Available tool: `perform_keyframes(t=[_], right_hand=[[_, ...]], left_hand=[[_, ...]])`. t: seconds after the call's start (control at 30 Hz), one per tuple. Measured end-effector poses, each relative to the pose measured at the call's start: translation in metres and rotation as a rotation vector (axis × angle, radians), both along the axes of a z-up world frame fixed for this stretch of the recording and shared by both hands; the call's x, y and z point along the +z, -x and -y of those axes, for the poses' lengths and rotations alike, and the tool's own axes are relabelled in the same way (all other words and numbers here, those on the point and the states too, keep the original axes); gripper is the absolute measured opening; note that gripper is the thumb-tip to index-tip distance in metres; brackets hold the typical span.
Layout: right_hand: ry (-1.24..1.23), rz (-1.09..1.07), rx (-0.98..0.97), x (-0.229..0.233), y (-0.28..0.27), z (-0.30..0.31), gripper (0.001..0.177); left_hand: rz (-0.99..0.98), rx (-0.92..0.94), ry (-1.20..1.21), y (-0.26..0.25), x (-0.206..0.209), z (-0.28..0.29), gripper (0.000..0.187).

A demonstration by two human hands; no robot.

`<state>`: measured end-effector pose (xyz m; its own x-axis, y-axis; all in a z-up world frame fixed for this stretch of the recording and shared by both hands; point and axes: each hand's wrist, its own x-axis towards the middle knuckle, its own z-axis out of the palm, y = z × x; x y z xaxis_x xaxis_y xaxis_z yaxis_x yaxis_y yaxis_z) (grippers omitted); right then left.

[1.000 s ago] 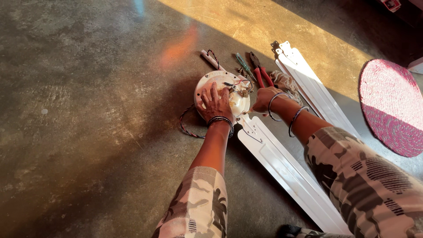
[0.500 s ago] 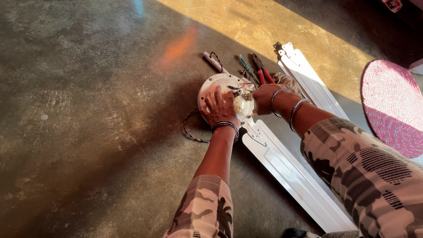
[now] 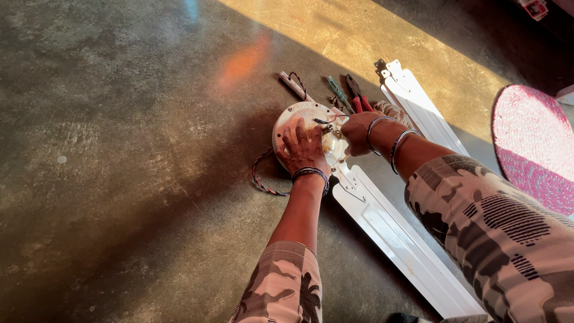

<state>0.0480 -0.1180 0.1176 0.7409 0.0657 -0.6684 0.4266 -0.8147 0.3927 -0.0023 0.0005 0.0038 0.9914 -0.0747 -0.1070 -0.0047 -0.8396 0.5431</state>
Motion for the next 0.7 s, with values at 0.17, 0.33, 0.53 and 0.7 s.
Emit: perform_keyframes(t=[0.17,0.33,0.53,0.7], right_hand=[[-0.031,-0.003,-0.019,0.0021,0.0014,-0.0017,0.034],[-0.033,-0.008,0.025,-0.0027,-0.0003,0.0017,0.031],[-0.020,-0.010,0.030,-0.0051,-0.0012,0.0028,0.033],[0.000,-0.006,0.021,-0.0050,-0.0011,0.0015,0.028]], left_hand=[[-0.031,-0.014,-0.006,0.0000,0.0042,-0.0014,0.084],[0.000,-0.004,-0.009,0.0011,0.0025,-0.0015,0.085],[0.003,-0.003,-0.002,0.0010,0.0009,-0.0010,0.086],[-0.016,-0.012,-0.022,0.0002,0.0003,-0.0008,0.086]])
